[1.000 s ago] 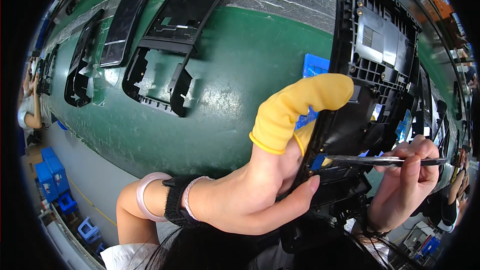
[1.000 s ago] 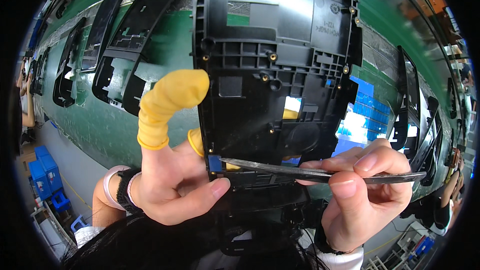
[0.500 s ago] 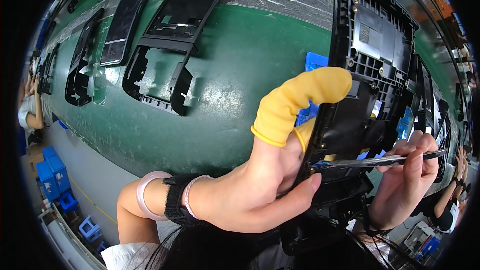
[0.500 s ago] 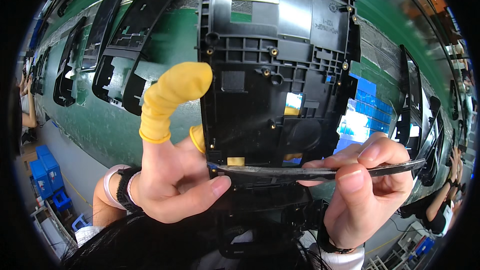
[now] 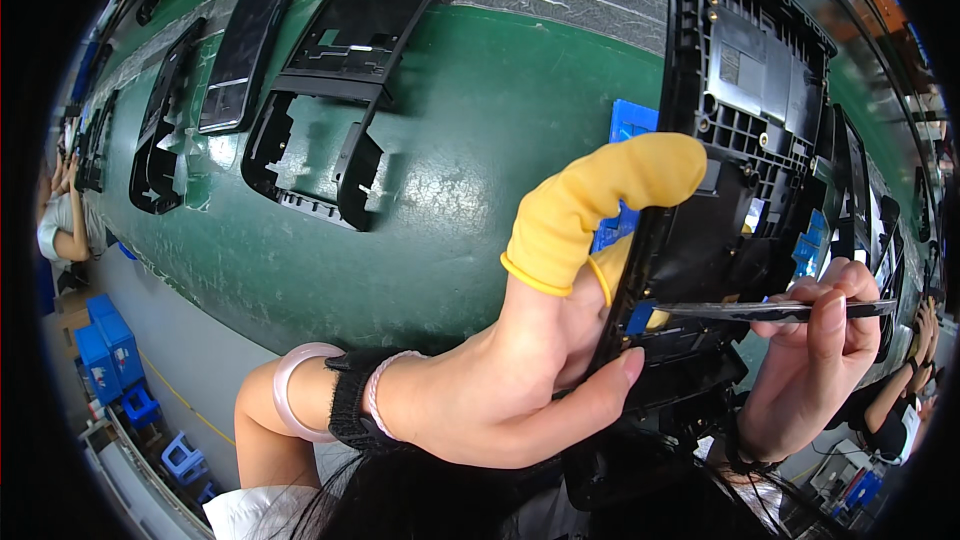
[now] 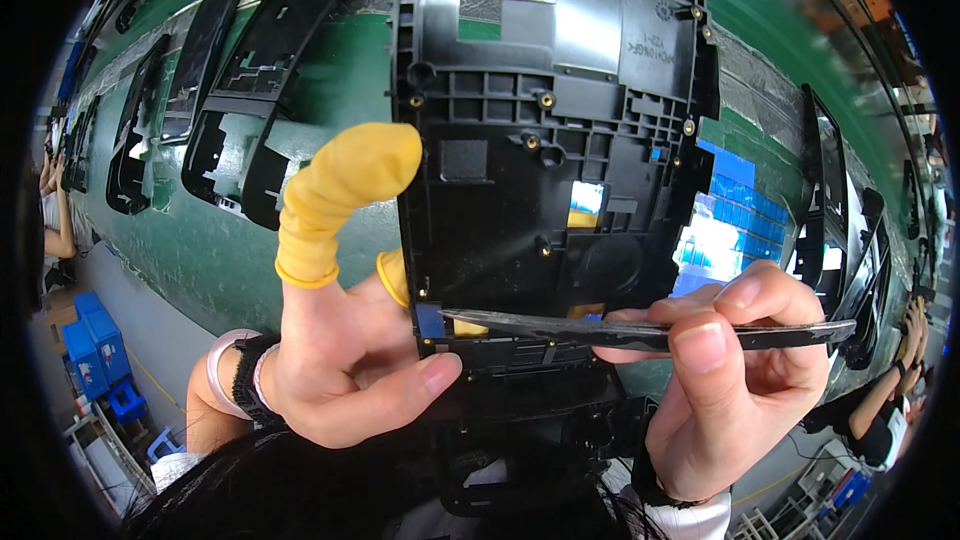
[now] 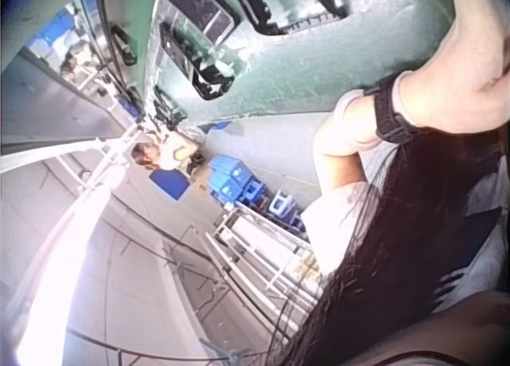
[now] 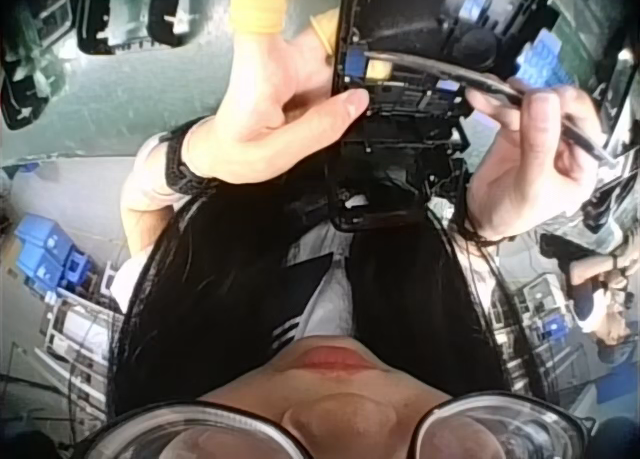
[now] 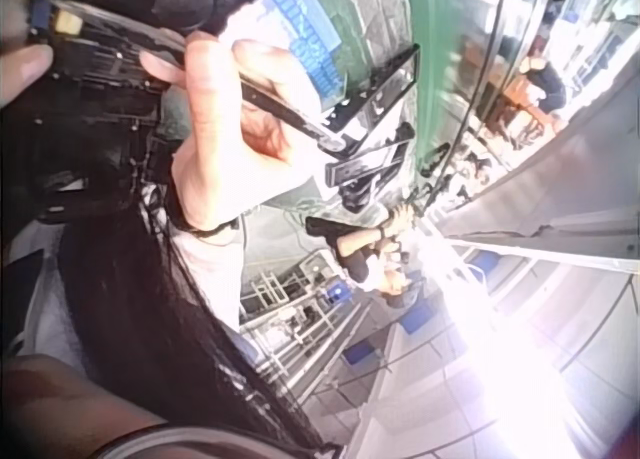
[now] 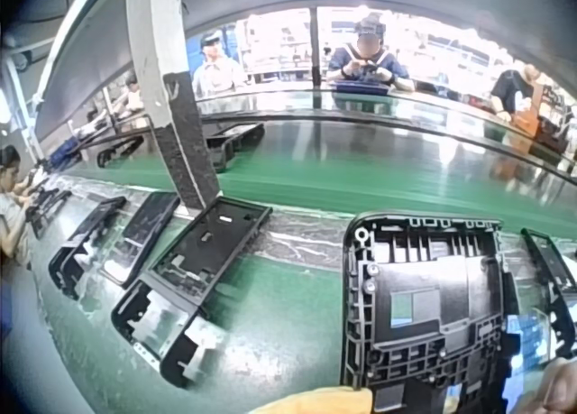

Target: Manually assembling and applying labels/small parts to black plastic electronic housing components on an assembly line.

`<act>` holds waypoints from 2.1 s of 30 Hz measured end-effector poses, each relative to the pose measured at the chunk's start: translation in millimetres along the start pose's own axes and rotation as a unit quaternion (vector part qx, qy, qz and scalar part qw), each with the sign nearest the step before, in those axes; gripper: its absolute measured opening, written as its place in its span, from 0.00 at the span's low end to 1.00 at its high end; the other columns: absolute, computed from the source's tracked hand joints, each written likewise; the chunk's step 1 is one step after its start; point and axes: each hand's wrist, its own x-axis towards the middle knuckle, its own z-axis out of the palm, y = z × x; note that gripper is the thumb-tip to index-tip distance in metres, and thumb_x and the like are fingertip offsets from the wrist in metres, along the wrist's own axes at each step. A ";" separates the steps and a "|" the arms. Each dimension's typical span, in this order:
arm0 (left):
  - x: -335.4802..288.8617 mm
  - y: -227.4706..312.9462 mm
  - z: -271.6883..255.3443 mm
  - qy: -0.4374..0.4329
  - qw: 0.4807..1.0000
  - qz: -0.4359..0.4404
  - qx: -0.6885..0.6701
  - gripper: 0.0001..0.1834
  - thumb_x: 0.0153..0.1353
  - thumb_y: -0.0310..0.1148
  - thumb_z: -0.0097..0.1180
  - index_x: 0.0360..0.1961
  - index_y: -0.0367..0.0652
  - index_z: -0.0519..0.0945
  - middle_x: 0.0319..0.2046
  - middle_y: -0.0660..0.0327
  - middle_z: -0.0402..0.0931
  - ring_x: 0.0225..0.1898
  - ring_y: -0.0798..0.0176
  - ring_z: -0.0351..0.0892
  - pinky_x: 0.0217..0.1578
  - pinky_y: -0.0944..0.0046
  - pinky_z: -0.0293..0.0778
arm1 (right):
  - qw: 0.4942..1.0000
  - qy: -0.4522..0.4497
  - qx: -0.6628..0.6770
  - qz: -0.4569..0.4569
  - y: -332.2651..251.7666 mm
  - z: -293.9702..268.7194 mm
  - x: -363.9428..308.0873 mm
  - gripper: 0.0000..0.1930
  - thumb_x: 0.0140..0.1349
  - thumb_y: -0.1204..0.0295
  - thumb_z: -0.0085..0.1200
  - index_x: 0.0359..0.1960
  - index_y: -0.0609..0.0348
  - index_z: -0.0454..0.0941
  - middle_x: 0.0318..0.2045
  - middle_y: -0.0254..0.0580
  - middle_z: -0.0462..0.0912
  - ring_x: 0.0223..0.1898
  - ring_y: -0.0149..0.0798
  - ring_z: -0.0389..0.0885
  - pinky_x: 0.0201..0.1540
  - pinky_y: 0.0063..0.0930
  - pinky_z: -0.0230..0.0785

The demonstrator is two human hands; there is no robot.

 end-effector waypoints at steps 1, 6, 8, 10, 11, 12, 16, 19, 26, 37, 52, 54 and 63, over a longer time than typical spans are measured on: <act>0.7 1.6 -1.5 -0.001 1.000 -0.001 -0.001 0.46 0.42 0.09 0.31 0.50 0.52 0.17 0.53 0.40 0.39 0.55 0.48 0.46 0.48 0.59 0.51 | 1.000 0.001 0.000 0.000 -0.1 0.3 0.0 0.10 0.44 0.77 0.50 0.27 0.66 0.63 0.20 0.42 0.68 0.19 0.35 0.73 0.17 0.31 0.73; 1.4 4.3 -4.0 -0.023 0.998 -0.007 0.053 0.45 0.43 0.10 0.32 0.50 0.50 0.17 0.52 0.39 0.41 0.53 0.50 0.49 0.47 0.60 0.52 | 0.996 -0.072 -0.030 -0.034 3.8 -2.9 -0.2 0.10 0.52 0.75 0.43 0.34 0.69 0.63 0.26 0.39 0.64 0.22 0.27 0.69 0.17 0.13 0.69; 4.2 0.7 -6.7 -0.030 0.998 0.007 0.059 0.44 0.43 0.11 0.32 0.50 0.50 0.17 0.52 0.39 0.41 0.53 0.51 0.50 0.47 0.60 0.52 | 0.996 -0.076 -0.033 -0.035 4.6 -2.1 1.0 0.10 0.52 0.75 0.43 0.34 0.69 0.63 0.26 0.39 0.64 0.22 0.27 0.69 0.17 0.13 0.69; 4.7 2.2 -7.8 -0.034 0.997 0.023 0.071 0.44 0.44 0.12 0.33 0.50 0.49 0.18 0.52 0.39 0.42 0.53 0.52 0.51 0.47 0.60 0.53 | 0.995 -0.084 -0.032 -0.036 3.6 -1.5 0.4 0.09 0.52 0.75 0.43 0.33 0.69 0.63 0.25 0.39 0.64 0.22 0.28 0.69 0.18 0.13 0.69; 4.5 3.9 -9.0 -0.036 0.995 0.025 0.094 0.43 0.44 0.12 0.33 0.51 0.48 0.19 0.52 0.39 0.42 0.52 0.52 0.51 0.46 0.61 0.54 | 0.994 -0.093 -0.035 -0.040 3.4 -1.3 0.4 0.09 0.52 0.75 0.43 0.33 0.68 0.63 0.25 0.40 0.64 0.22 0.28 0.69 0.18 0.14 0.68; 5.8 3.6 -9.7 -0.043 0.992 0.027 0.112 0.43 0.45 0.12 0.34 0.51 0.46 0.19 0.51 0.39 0.42 0.52 0.53 0.51 0.45 0.62 0.56 | 0.993 -0.097 -0.042 -0.044 2.8 -2.6 0.3 0.08 0.52 0.75 0.43 0.32 0.68 0.63 0.25 0.40 0.64 0.21 0.29 0.68 0.19 0.15 0.68; 8.4 8.2 -10.8 -0.042 0.985 0.031 0.167 0.42 0.45 0.12 0.34 0.51 0.44 0.20 0.52 0.42 0.44 0.48 0.56 0.58 0.37 0.68 0.59 | 0.997 -0.048 -0.045 -0.036 2.1 -2.3 0.3 0.10 0.46 0.74 0.50 0.28 0.62 0.62 0.19 0.43 0.69 0.18 0.38 0.73 0.18 0.27 0.71; 7.9 10.6 -10.6 -0.038 0.977 0.033 0.207 0.42 0.44 0.12 0.35 0.51 0.42 0.21 0.52 0.44 0.45 0.45 0.58 0.63 0.31 0.72 0.62 | 0.997 -0.011 0.028 -0.077 1.1 -13.1 4.8 0.11 0.51 0.63 0.45 0.27 0.57 0.61 0.25 0.37 0.68 0.36 0.43 0.71 0.36 0.32 0.68; 7.6 8.6 0.8 0.096 0.995 0.007 0.039 0.39 0.46 0.15 0.33 0.52 0.43 0.24 0.46 0.49 0.54 0.30 0.69 0.60 0.29 0.75 0.62 | 0.971 -0.188 -0.017 -0.146 19.7 -23.4 13.2 0.09 0.53 0.66 0.44 0.31 0.57 0.62 0.29 0.34 0.63 0.37 0.29 0.65 0.47 0.29 0.56; 11.1 4.3 2.1 0.116 0.992 -0.011 -0.039 0.35 0.46 0.17 0.32 0.54 0.40 0.32 0.52 0.52 0.48 0.41 0.66 0.65 0.45 0.69 0.55 | 0.984 -0.116 -0.060 -0.118 13.6 -22.3 9.5 0.12 0.51 0.71 0.47 0.35 0.63 0.64 0.29 0.37 0.67 0.33 0.27 0.66 0.41 0.19 0.57; 9.5 14.0 -12.2 0.006 0.972 -0.135 0.192 0.17 0.50 0.22 0.41 0.42 0.28 0.57 0.24 0.63 0.65 0.18 0.79 0.58 0.17 0.80 0.57 | 0.969 -0.150 -0.123 -0.153 4.5 -17.5 13.6 0.13 0.46 0.71 0.52 0.31 0.63 0.66 0.24 0.40 0.72 0.29 0.30 0.69 0.47 0.26 0.52; 11.5 19.2 -12.5 -0.008 0.952 -0.189 0.242 0.19 0.51 0.22 0.41 0.45 0.29 0.56 0.25 0.64 0.66 0.19 0.79 0.58 0.18 0.78 0.59 | 0.970 -0.141 -0.120 -0.158 4.9 -17.0 14.6 0.11 0.47 0.72 0.51 0.32 0.63 0.66 0.24 0.40 0.72 0.30 0.30 0.69 0.47 0.26 0.52; 13.3 6.2 -10.5 -0.074 0.923 -0.173 -0.337 0.27 0.56 0.26 0.35 0.55 0.44 0.40 0.51 0.57 0.51 0.52 0.60 0.54 0.48 0.61 0.56 | 0.982 -0.051 0.167 0.066 14.2 -16.1 17.4 0.13 0.46 0.72 0.53 0.32 0.66 0.69 0.28 0.45 0.74 0.29 0.30 0.72 0.31 0.15 0.61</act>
